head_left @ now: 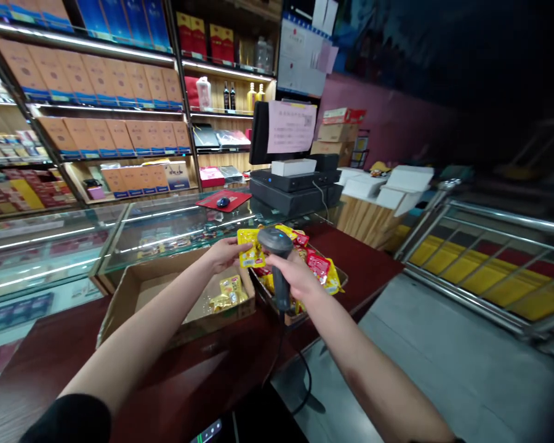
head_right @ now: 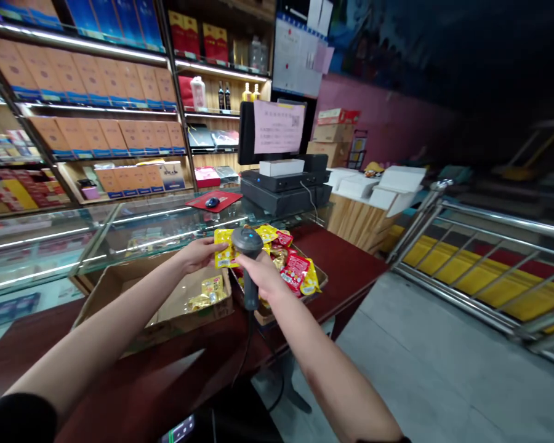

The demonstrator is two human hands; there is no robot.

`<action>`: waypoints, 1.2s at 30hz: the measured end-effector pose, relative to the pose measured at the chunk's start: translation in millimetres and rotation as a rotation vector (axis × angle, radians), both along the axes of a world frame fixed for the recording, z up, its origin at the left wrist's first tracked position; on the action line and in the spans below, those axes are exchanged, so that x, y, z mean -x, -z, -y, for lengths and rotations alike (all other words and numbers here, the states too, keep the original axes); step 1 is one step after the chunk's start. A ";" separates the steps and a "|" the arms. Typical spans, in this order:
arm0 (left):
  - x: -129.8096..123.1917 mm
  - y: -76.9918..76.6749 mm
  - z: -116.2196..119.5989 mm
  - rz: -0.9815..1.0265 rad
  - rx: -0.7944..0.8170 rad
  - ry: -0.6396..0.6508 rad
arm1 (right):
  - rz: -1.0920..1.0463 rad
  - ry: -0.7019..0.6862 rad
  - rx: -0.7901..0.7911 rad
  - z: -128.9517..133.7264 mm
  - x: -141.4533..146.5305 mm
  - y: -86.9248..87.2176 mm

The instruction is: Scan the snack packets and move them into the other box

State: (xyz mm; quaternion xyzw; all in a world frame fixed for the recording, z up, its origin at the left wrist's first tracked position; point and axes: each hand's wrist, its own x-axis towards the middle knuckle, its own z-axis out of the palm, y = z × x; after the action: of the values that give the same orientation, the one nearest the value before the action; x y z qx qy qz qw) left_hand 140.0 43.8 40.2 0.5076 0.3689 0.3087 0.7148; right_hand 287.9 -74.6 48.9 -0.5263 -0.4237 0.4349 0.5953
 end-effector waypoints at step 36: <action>79.0 101.0 6.7 -1.028 -0.729 0.294 | -0.183 -0.351 0.219 -35.1 96.8 33.4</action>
State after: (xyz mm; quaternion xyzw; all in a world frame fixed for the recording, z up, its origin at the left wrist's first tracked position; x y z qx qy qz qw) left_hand 61.0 37.1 -60.8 0.8460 0.4622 0.0307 0.2638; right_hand 191.1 -39.5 15.5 -0.4645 -0.4029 0.6213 0.4858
